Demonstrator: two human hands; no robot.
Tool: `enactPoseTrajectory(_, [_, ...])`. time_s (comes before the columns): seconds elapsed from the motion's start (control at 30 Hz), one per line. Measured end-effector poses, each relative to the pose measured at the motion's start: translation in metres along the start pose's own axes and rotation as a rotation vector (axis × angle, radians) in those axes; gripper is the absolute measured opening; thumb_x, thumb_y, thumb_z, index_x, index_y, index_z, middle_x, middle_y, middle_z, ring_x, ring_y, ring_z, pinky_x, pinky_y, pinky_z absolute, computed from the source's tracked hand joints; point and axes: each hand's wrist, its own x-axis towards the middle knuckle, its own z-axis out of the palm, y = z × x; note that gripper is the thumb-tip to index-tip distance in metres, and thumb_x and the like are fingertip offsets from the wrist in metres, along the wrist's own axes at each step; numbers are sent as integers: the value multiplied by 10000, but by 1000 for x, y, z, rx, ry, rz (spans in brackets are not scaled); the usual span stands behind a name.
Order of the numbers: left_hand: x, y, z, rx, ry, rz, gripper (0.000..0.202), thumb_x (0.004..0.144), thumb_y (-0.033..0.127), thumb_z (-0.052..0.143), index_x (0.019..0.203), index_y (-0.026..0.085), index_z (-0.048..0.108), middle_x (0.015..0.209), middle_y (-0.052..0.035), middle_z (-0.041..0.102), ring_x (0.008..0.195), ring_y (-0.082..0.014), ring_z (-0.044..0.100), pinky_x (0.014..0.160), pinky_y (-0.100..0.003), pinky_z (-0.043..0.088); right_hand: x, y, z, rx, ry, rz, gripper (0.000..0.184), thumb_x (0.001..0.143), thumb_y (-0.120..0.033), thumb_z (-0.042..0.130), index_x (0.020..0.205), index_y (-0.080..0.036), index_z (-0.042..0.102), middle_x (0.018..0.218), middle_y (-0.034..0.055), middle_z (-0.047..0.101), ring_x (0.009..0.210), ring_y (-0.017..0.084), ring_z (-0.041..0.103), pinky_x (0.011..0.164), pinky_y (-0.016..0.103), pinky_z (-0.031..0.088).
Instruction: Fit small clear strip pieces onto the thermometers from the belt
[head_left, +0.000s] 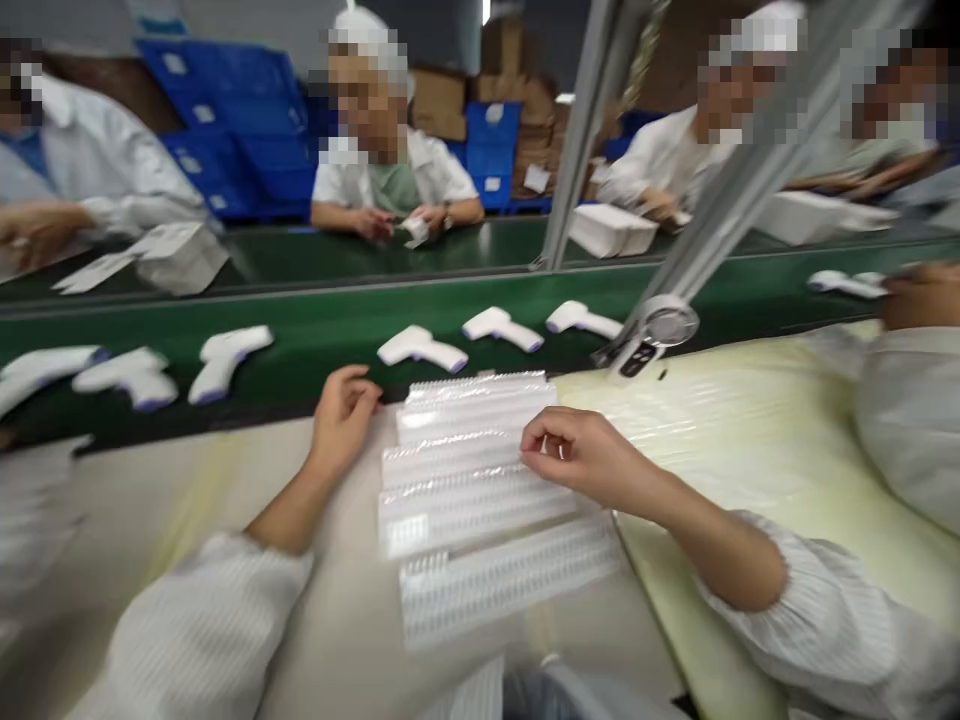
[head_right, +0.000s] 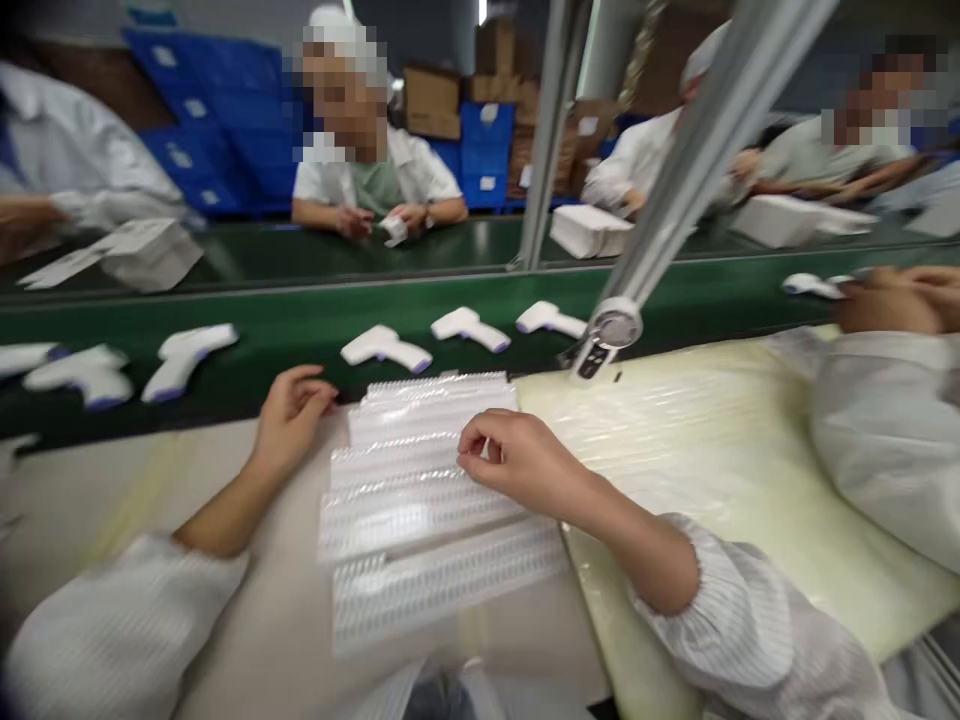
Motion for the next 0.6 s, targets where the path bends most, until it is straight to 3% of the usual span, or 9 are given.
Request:
enactPoseTrajectory(0.07, [-16, -15, -21, 29, -1, -80, 241, 886, 219, 616, 1117, 194, 549, 812, 7, 639, 644, -125, 616, 671, -263, 527, -3, -14, 13, -63, -200, -32, 110, 843, -205, 670, 754, -251, 715, 773, 0, 697, 631, 150, 554, 600, 275, 407])
enactPoseTrajectory(0.2, [-14, -24, -20, 11, -27, -111, 293, 856, 199, 584, 1140, 214, 516, 819, 10, 634, 653, -128, 619, 683, -266, 507, -6, -29, 45, -159, -406, -104, 148, 784, -117, 672, 708, -237, 714, 686, -10, 676, 612, 152, 565, 583, 268, 364])
enactPoseTrajectory(0.33, [-12, -23, -15, -30, -58, -111, 306, 845, 185, 596, 1140, 210, 518, 817, 13, 630, 654, -128, 610, 696, -274, 488, 0, -29, 69, -235, -504, -128, 154, 768, -86, 667, 704, -223, 694, 660, -8, 660, 594, 148, 542, 567, 262, 324])
enactPoseTrajectory(0.6, [-18, -26, -19, -20, -66, -79, 304, 856, 224, 584, 1151, 201, 518, 819, 3, 620, 666, -141, 612, 680, -276, 483, 3, -36, 88, -273, -580, -102, 193, 710, -28, 627, 628, -202, 635, 624, -16, 615, 590, 136, 498, 566, 249, 314])
